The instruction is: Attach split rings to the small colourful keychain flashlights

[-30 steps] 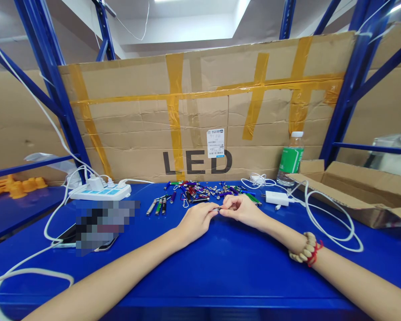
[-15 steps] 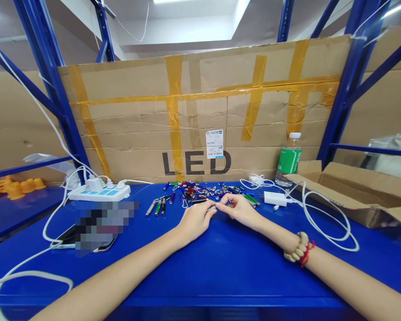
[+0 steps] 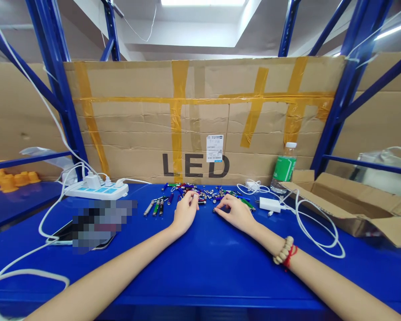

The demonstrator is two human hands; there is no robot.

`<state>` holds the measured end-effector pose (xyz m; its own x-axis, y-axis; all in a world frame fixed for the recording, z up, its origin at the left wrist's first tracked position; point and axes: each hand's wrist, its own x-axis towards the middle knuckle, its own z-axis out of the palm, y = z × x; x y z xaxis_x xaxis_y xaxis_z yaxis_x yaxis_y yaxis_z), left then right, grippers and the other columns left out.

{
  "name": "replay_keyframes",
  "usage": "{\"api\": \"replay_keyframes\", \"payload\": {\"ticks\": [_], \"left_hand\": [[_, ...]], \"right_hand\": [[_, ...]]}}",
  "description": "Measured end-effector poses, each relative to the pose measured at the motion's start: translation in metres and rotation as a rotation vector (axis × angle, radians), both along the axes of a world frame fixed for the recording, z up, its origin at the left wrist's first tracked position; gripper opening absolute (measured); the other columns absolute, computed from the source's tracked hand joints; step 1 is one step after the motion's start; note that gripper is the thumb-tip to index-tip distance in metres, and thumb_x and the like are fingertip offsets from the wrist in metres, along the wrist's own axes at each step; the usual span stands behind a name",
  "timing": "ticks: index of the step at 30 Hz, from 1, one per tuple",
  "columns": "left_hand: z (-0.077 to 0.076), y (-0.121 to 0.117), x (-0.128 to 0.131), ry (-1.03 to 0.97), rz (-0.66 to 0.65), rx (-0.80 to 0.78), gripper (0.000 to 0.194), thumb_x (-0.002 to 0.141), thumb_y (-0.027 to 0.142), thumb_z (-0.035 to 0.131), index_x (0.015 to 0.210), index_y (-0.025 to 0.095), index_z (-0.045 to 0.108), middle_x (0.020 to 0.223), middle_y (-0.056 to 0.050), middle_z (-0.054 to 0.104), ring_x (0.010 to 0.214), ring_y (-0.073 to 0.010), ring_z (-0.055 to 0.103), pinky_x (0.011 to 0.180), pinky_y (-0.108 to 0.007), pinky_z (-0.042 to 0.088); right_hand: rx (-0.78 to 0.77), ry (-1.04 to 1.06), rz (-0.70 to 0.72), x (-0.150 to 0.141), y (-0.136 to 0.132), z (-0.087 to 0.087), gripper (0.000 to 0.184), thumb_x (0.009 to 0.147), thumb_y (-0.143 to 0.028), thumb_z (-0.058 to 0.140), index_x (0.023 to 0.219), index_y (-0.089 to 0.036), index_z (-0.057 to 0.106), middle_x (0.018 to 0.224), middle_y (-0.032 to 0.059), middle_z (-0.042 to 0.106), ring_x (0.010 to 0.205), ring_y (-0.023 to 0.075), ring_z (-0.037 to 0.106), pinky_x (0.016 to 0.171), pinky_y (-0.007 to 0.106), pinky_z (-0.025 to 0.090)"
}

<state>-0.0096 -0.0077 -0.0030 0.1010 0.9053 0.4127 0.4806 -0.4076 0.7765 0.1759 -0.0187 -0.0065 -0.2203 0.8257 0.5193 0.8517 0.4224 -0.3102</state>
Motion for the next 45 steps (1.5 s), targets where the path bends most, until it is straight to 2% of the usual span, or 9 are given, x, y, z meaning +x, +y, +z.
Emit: {"api": "replay_keyframes", "payload": {"ticks": [6, 10, 13, 17, 20, 26, 35, 43, 45], "left_hand": [[0.003, -0.009, 0.002, 0.002, -0.063, -0.002, 0.028, 0.084, 0.041, 0.033, 0.085, 0.020, 0.053, 0.055, 0.005, 0.054, 0.053, -0.0105, 0.051, 0.055, -0.021, 0.035], [0.005, -0.012, 0.003, 0.022, -0.082, 0.003, 0.026, 0.084, 0.039, 0.035, 0.086, 0.021, 0.053, 0.054, 0.005, 0.053, 0.054, -0.0110, 0.051, 0.054, -0.021, 0.034], [0.005, -0.012, 0.004, 0.028, -0.090, 0.005, 0.025, 0.084, 0.038, 0.035, 0.086, 0.021, 0.053, 0.054, 0.006, 0.053, 0.053, -0.0106, 0.051, 0.054, -0.021, 0.034], [0.005, -0.012, 0.004, 0.039, -0.095, 0.013, 0.025, 0.083, 0.038, 0.036, 0.087, 0.021, 0.054, 0.053, 0.006, 0.052, 0.052, -0.0104, 0.050, 0.055, -0.022, 0.035], [0.004, -0.012, 0.004, 0.046, -0.094, 0.013, 0.026, 0.083, 0.038, 0.035, 0.087, 0.021, 0.054, 0.053, 0.006, 0.052, 0.052, -0.0102, 0.050, 0.055, -0.021, 0.035], [0.004, -0.012, 0.004, 0.083, -0.112, 0.026, 0.028, 0.083, 0.041, 0.034, 0.088, 0.021, 0.053, 0.053, 0.005, 0.052, 0.053, -0.0110, 0.050, 0.055, -0.021, 0.035], [0.005, -0.013, 0.005, 0.113, -0.108, 0.051, 0.029, 0.083, 0.042, 0.034, 0.089, 0.021, 0.053, 0.054, 0.005, 0.052, 0.055, -0.0111, 0.049, 0.056, -0.022, 0.034], [0.004, -0.012, 0.004, 0.102, -0.110, 0.053, 0.029, 0.083, 0.042, 0.034, 0.087, 0.020, 0.053, 0.053, 0.005, 0.052, 0.054, -0.0105, 0.049, 0.057, -0.022, 0.034], [0.004, -0.011, 0.005, 0.098, -0.115, 0.050, 0.028, 0.083, 0.042, 0.035, 0.087, 0.021, 0.052, 0.053, 0.005, 0.052, 0.054, -0.0107, 0.048, 0.057, -0.022, 0.034]], "right_hand": [[0.105, -0.128, -0.002, -0.006, 0.002, -0.001, 0.017, 0.079, -0.023, 0.048, 0.091, -0.019, 0.060, 0.090, 0.0056, 0.058, 0.088, 0.0184, 0.051, 0.077, 0.030, 0.039], [0.166, -0.198, -0.018, -0.011, 0.007, 0.000, 0.023, 0.084, -0.022, 0.039, 0.098, -0.018, 0.056, 0.098, 0.0086, 0.058, 0.093, 0.0208, 0.050, 0.082, 0.034, 0.036], [0.119, -0.195, -0.075, -0.012, 0.018, -0.002, 0.029, 0.084, -0.020, 0.037, 0.107, -0.017, 0.054, 0.109, 0.0093, 0.057, 0.101, 0.0218, 0.048, 0.086, 0.037, 0.033], [0.008, -0.215, -0.024, -0.010, 0.031, -0.004, 0.038, 0.085, -0.019, 0.034, 0.120, -0.019, 0.048, 0.124, 0.0081, 0.051, 0.115, 0.0214, 0.040, 0.093, 0.041, 0.027], [-0.027, -0.224, 0.023, -0.009, 0.033, -0.004, 0.036, 0.084, -0.015, 0.034, 0.114, -0.023, 0.054, 0.120, 0.0057, 0.054, 0.113, 0.0196, 0.042, 0.094, 0.041, 0.024], [0.024, -0.182, 0.008, -0.006, 0.027, -0.001, 0.028, 0.086, -0.017, 0.039, 0.100, -0.022, 0.062, 0.103, 0.0054, 0.063, 0.099, 0.0185, 0.051, 0.086, 0.037, 0.028], [0.071, -0.174, 0.032, -0.003, 0.021, 0.003, 0.019, 0.081, -0.017, 0.048, 0.086, -0.021, 0.066, 0.093, 0.0037, 0.063, 0.091, 0.0178, 0.050, 0.079, 0.033, 0.029], [0.066, -0.159, 0.023, -0.005, 0.016, 0.004, 0.020, 0.080, -0.022, 0.050, 0.092, -0.019, 0.065, 0.095, 0.0054, 0.062, 0.091, 0.0188, 0.050, 0.079, 0.033, 0.031], [0.075, -0.154, 0.017, -0.004, 0.017, 0.002, 0.025, 0.081, -0.023, 0.048, 0.101, -0.019, 0.062, 0.101, 0.0062, 0.060, 0.095, 0.0193, 0.049, 0.081, 0.034, 0.031]]}}
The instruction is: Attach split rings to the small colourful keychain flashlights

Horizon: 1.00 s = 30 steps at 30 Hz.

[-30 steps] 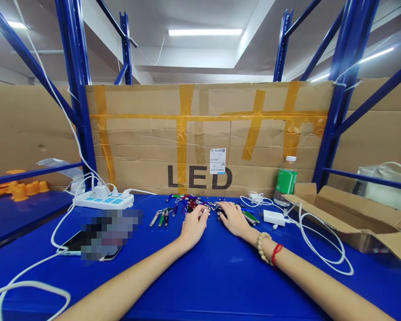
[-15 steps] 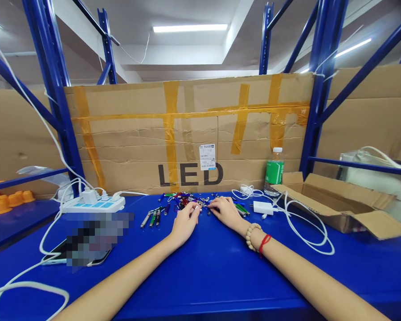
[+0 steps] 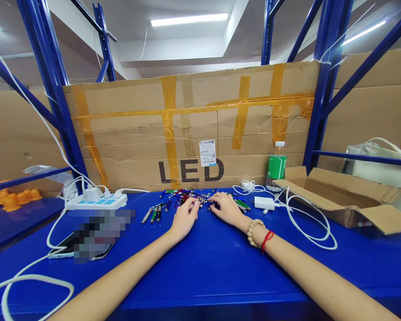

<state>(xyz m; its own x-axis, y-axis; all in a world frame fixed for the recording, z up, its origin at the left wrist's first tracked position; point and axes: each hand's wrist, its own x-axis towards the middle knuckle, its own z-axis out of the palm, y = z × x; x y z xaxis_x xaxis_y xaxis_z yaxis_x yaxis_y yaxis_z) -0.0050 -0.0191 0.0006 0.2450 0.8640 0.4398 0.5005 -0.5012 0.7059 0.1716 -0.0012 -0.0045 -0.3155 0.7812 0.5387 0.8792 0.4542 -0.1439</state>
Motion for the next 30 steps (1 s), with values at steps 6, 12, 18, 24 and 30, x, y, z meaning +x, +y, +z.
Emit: {"api": "replay_keyframes", "payload": {"ticks": [6, 12, 18, 24, 30], "left_hand": [[-0.0005, 0.0003, 0.0004, -0.006, -0.012, 0.007, 0.027, 0.083, 0.041, 0.035, 0.086, 0.020, 0.053, 0.053, 0.005, 0.051, 0.053, -0.0106, 0.047, 0.057, -0.021, 0.034], [-0.0004, 0.0018, 0.0006, -0.010, -0.014, 0.002, 0.027, 0.083, 0.040, 0.035, 0.087, 0.020, 0.053, 0.053, 0.005, 0.052, 0.053, -0.0109, 0.049, 0.055, -0.021, 0.033], [0.0003, 0.0008, 0.0003, 0.001, -0.018, 0.013, 0.026, 0.083, 0.039, 0.036, 0.087, 0.020, 0.053, 0.053, 0.006, 0.051, 0.053, -0.0105, 0.049, 0.056, -0.021, 0.033], [0.0011, -0.0004, 0.0009, -0.005, -0.022, -0.001, 0.026, 0.083, 0.040, 0.036, 0.087, 0.020, 0.053, 0.053, 0.005, 0.052, 0.054, -0.0106, 0.050, 0.055, -0.021, 0.033], [0.0014, -0.0012, 0.0009, 0.002, -0.014, -0.002, 0.026, 0.083, 0.039, 0.036, 0.087, 0.020, 0.053, 0.052, 0.005, 0.052, 0.053, -0.0106, 0.049, 0.054, -0.021, 0.032]], "right_hand": [[-0.060, -0.098, 0.064, 0.0011, 0.0038, -0.0045, 0.027, 0.086, -0.025, 0.041, 0.104, -0.020, 0.060, 0.107, 0.0066, 0.060, 0.101, 0.0208, 0.047, 0.085, 0.038, 0.029], [-0.040, -0.127, 0.036, 0.0005, 0.0024, -0.0018, 0.027, 0.085, -0.022, 0.044, 0.107, -0.020, 0.058, 0.106, 0.0065, 0.061, 0.099, 0.0206, 0.047, 0.086, 0.038, 0.028], [-0.032, -0.121, -0.085, 0.0020, 0.0036, -0.0032, 0.030, 0.083, -0.033, 0.045, 0.103, -0.017, 0.061, 0.106, 0.0093, 0.059, 0.099, 0.0233, 0.046, 0.084, 0.039, 0.028], [-0.026, -0.127, -0.097, 0.0019, 0.0027, -0.0020, 0.037, 0.082, -0.033, 0.046, 0.114, -0.015, 0.054, 0.117, 0.0114, 0.053, 0.107, 0.0242, 0.042, 0.088, 0.039, 0.028], [-0.157, -0.106, -0.099, 0.0037, 0.0059, -0.0064, 0.039, 0.085, -0.036, 0.039, 0.117, -0.018, 0.053, 0.120, 0.0110, 0.052, 0.112, 0.0254, 0.041, 0.090, 0.041, 0.028]]}}
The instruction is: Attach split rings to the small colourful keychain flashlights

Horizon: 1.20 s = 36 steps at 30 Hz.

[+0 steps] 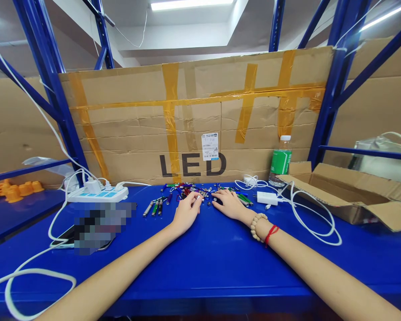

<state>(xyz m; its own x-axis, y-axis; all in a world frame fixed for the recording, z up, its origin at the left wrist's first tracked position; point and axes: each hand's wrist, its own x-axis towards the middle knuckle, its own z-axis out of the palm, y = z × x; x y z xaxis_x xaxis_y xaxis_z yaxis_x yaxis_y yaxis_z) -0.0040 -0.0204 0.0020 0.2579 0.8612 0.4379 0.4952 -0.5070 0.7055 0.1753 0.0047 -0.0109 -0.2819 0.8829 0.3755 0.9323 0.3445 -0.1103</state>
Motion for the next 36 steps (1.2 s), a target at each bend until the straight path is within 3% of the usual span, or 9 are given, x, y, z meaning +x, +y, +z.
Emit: {"api": "replay_keyframes", "payload": {"ticks": [9, 22, 29, 36], "left_hand": [[0.001, -0.001, 0.000, 0.016, 0.002, 0.019, 0.027, 0.083, 0.039, 0.036, 0.088, 0.020, 0.054, 0.052, 0.005, 0.052, 0.052, -0.0109, 0.049, 0.054, -0.022, 0.033], [0.002, -0.002, 0.000, 0.022, -0.002, -0.012, 0.027, 0.083, 0.039, 0.035, 0.088, 0.020, 0.053, 0.054, 0.005, 0.051, 0.055, -0.0116, 0.049, 0.055, -0.022, 0.032], [0.002, -0.003, 0.000, 0.022, 0.005, -0.002, 0.026, 0.083, 0.039, 0.035, 0.088, 0.020, 0.053, 0.053, 0.005, 0.051, 0.053, -0.0112, 0.048, 0.055, -0.022, 0.032], [0.001, -0.002, 0.000, 0.031, 0.002, 0.012, 0.026, 0.083, 0.038, 0.035, 0.088, 0.020, 0.053, 0.053, 0.005, 0.051, 0.054, -0.0113, 0.049, 0.056, -0.022, 0.033]], "right_hand": [[0.115, 0.019, 0.113, -0.001, -0.003, 0.005, 0.024, 0.083, -0.027, 0.046, 0.101, -0.020, 0.061, 0.102, 0.0061, 0.063, 0.098, 0.0202, 0.050, 0.084, 0.036, 0.028], [0.104, 0.076, 0.166, -0.001, -0.004, 0.009, 0.015, 0.080, -0.021, 0.051, 0.083, -0.023, 0.066, 0.086, 0.0007, 0.066, 0.086, 0.0170, 0.052, 0.077, 0.032, 0.028], [0.158, 0.043, 0.071, -0.001, -0.006, 0.012, 0.015, 0.077, -0.031, 0.057, 0.084, -0.022, 0.066, 0.087, 0.0040, 0.062, 0.086, 0.0182, 0.051, 0.074, 0.030, 0.034], [0.061, 0.176, 0.022, -0.001, -0.003, 0.007, 0.017, 0.076, -0.031, 0.056, 0.082, -0.019, 0.065, 0.081, 0.0038, 0.063, 0.074, 0.0148, 0.056, 0.063, 0.023, 0.040]]}}
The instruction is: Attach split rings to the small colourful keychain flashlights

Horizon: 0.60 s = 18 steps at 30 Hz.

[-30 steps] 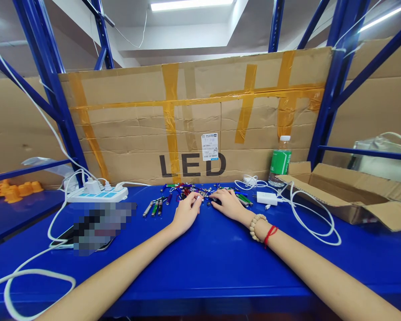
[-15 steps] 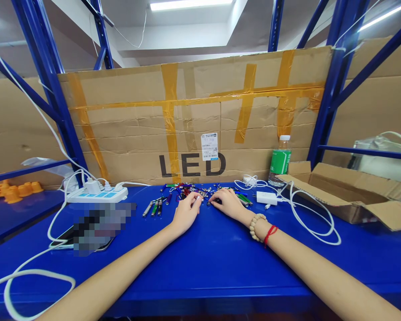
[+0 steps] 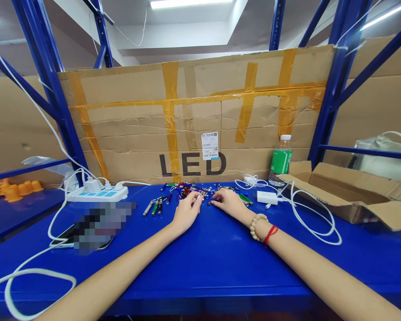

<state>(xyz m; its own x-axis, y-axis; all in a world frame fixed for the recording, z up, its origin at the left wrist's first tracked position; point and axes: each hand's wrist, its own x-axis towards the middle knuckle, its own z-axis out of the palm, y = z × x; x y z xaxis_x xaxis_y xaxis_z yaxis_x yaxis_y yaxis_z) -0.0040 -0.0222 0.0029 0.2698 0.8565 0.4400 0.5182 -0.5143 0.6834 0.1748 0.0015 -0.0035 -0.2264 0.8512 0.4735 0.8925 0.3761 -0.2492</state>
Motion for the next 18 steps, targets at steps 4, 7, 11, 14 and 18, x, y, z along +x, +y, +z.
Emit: {"api": "replay_keyframes", "payload": {"ticks": [4, 7, 11, 14, 18], "left_hand": [[-0.0008, 0.0006, 0.0002, -0.006, 0.003, 0.000, 0.026, 0.083, 0.038, 0.035, 0.089, 0.020, 0.054, 0.053, 0.005, 0.052, 0.053, -0.0111, 0.049, 0.056, -0.022, 0.034], [-0.0012, 0.0009, 0.0003, -0.012, -0.003, -0.005, 0.027, 0.083, 0.039, 0.035, 0.089, 0.020, 0.054, 0.053, 0.004, 0.052, 0.053, -0.0114, 0.049, 0.056, -0.022, 0.034], [-0.0016, 0.0012, 0.0003, -0.014, -0.003, -0.008, 0.027, 0.083, 0.039, 0.035, 0.089, 0.020, 0.054, 0.054, 0.004, 0.053, 0.054, -0.0116, 0.049, 0.056, -0.022, 0.033], [-0.0011, 0.0010, 0.0002, -0.015, -0.005, -0.011, 0.028, 0.083, 0.039, 0.035, 0.089, 0.020, 0.054, 0.054, 0.004, 0.053, 0.054, -0.0116, 0.049, 0.056, -0.022, 0.033], [-0.0001, 0.0003, 0.0001, -0.016, -0.002, -0.009, 0.027, 0.083, 0.039, 0.036, 0.088, 0.020, 0.054, 0.053, 0.004, 0.053, 0.053, -0.0114, 0.049, 0.055, -0.022, 0.033]], "right_hand": [[0.001, 0.044, 0.004, 0.0010, 0.0020, -0.0010, 0.014, 0.073, -0.027, 0.058, 0.079, -0.017, 0.067, 0.078, 0.0043, 0.064, 0.069, 0.0144, 0.057, 0.061, 0.023, 0.041], [-0.009, 0.068, 0.025, 0.0014, 0.0028, -0.0003, 0.012, 0.073, -0.023, 0.058, 0.076, -0.017, 0.067, 0.073, 0.0039, 0.066, 0.065, 0.0139, 0.058, 0.059, 0.022, 0.042], [-0.012, 0.093, 0.033, 0.0018, 0.0044, -0.0010, 0.011, 0.071, -0.021, 0.059, 0.076, -0.016, 0.067, 0.069, 0.0036, 0.066, 0.062, 0.0136, 0.059, 0.058, 0.022, 0.043], [-0.013, 0.120, 0.044, 0.0023, 0.0058, -0.0030, 0.011, 0.070, -0.018, 0.059, 0.078, -0.015, 0.066, 0.071, 0.0040, 0.067, 0.062, 0.0135, 0.059, 0.059, 0.022, 0.045], [0.052, 0.201, 0.088, 0.0015, 0.0067, -0.0042, 0.015, 0.070, -0.014, 0.058, 0.083, -0.014, 0.065, 0.076, 0.0050, 0.067, 0.066, 0.0137, 0.060, 0.064, 0.024, 0.047]]}}
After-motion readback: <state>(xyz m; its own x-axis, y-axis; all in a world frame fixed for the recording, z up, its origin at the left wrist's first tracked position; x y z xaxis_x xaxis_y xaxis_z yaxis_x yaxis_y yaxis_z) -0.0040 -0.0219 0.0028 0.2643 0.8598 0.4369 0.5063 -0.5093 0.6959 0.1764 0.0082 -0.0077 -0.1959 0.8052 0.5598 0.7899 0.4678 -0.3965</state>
